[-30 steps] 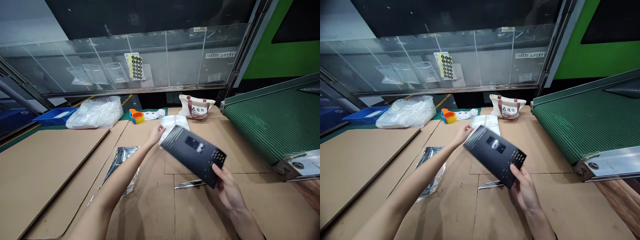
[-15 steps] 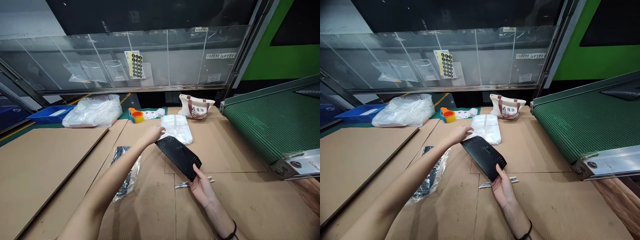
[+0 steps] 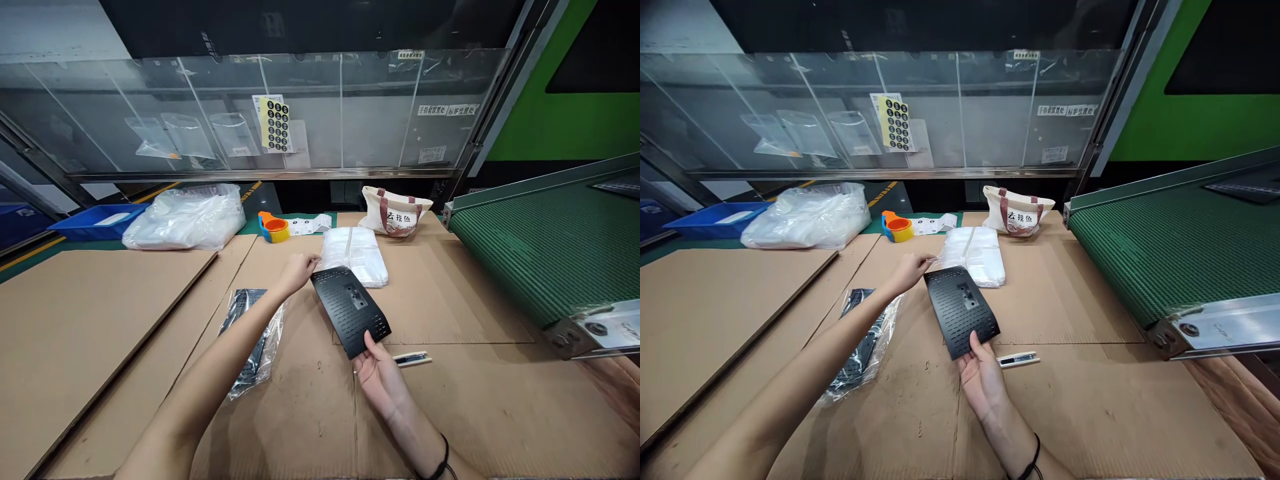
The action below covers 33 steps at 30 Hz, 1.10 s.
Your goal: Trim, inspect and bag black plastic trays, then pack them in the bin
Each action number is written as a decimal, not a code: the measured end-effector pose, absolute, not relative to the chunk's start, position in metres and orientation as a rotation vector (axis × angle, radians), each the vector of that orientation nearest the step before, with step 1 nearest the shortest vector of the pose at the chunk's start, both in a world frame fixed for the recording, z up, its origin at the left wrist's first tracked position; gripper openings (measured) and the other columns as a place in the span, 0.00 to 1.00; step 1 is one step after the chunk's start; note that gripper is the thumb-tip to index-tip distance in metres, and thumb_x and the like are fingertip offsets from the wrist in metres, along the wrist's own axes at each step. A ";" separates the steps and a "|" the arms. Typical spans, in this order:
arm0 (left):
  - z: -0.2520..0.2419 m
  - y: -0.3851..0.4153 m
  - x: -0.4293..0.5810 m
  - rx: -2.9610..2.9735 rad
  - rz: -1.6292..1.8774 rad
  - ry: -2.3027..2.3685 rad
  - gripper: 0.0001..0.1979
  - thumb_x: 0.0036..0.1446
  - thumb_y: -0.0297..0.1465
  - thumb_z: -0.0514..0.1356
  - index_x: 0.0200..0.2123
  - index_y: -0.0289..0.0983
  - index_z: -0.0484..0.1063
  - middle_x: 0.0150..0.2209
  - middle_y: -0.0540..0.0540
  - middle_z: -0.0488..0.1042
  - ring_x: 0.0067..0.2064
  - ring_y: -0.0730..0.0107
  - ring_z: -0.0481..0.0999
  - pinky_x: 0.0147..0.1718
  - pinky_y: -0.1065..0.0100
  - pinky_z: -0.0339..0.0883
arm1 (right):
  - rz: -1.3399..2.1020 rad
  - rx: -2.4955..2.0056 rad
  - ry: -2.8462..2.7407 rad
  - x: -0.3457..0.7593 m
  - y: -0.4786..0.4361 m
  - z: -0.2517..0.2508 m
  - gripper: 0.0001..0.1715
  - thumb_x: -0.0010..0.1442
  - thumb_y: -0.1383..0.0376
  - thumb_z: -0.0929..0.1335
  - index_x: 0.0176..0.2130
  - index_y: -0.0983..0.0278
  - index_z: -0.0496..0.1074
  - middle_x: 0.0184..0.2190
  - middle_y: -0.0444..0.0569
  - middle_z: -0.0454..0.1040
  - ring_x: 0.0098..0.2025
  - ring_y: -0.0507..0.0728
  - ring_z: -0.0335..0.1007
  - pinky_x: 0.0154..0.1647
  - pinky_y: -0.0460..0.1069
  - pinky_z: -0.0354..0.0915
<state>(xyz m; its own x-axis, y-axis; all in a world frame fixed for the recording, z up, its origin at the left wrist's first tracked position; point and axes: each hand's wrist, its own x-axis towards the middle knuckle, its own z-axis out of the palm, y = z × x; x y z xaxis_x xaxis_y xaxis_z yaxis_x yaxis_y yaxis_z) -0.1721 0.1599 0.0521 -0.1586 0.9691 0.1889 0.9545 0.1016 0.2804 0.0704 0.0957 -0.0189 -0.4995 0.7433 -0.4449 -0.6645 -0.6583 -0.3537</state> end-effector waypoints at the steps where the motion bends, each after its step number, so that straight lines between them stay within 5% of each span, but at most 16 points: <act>1: 0.051 0.160 -0.170 2.010 0.512 2.316 0.19 0.62 0.27 0.46 0.44 0.37 0.77 0.44 0.42 0.79 0.45 0.59 0.77 0.41 0.67 0.67 | 2.186 -0.729 -0.171 0.069 0.094 -0.020 0.06 0.52 0.67 0.75 0.34 0.60 0.77 0.36 0.44 0.82 0.38 0.52 0.79 0.39 0.45 0.74; 8: 0.048 0.152 -0.159 2.059 0.284 2.463 0.17 0.60 0.24 0.46 0.43 0.34 0.73 0.40 0.37 0.75 0.40 0.55 0.76 0.32 0.65 0.64 | 2.097 -0.758 0.032 0.059 0.087 -0.015 0.07 0.51 0.69 0.75 0.32 0.61 0.76 0.32 0.42 0.81 0.35 0.49 0.78 0.39 0.42 0.73; 18: 0.051 0.145 -0.148 2.064 0.088 2.616 0.13 0.66 0.30 0.44 0.43 0.35 0.66 0.33 0.37 0.77 0.37 0.55 0.78 0.32 0.65 0.63 | 2.170 -0.727 -0.043 0.055 0.076 -0.009 0.16 0.41 0.69 0.80 0.31 0.61 0.76 0.34 0.43 0.82 0.38 0.51 0.78 0.39 0.44 0.74; 26: 0.058 0.129 -0.148 2.149 -0.065 2.599 0.16 0.59 0.19 0.44 0.44 0.33 0.68 0.30 0.37 0.77 0.34 0.53 0.78 0.30 0.64 0.61 | 2.146 -0.763 0.022 0.052 0.069 0.001 0.25 0.26 0.66 0.83 0.27 0.61 0.75 0.33 0.40 0.82 0.36 0.49 0.78 0.39 0.41 0.73; 33: 0.060 0.124 -0.141 2.168 -0.047 2.617 0.15 0.64 0.25 0.43 0.39 0.34 0.70 0.38 0.35 0.77 0.40 0.54 0.78 0.34 0.63 0.63 | 2.184 -0.821 -0.209 0.058 0.065 -0.004 0.22 0.30 0.64 0.83 0.24 0.63 0.73 0.30 0.42 0.81 0.35 0.50 0.78 0.36 0.42 0.72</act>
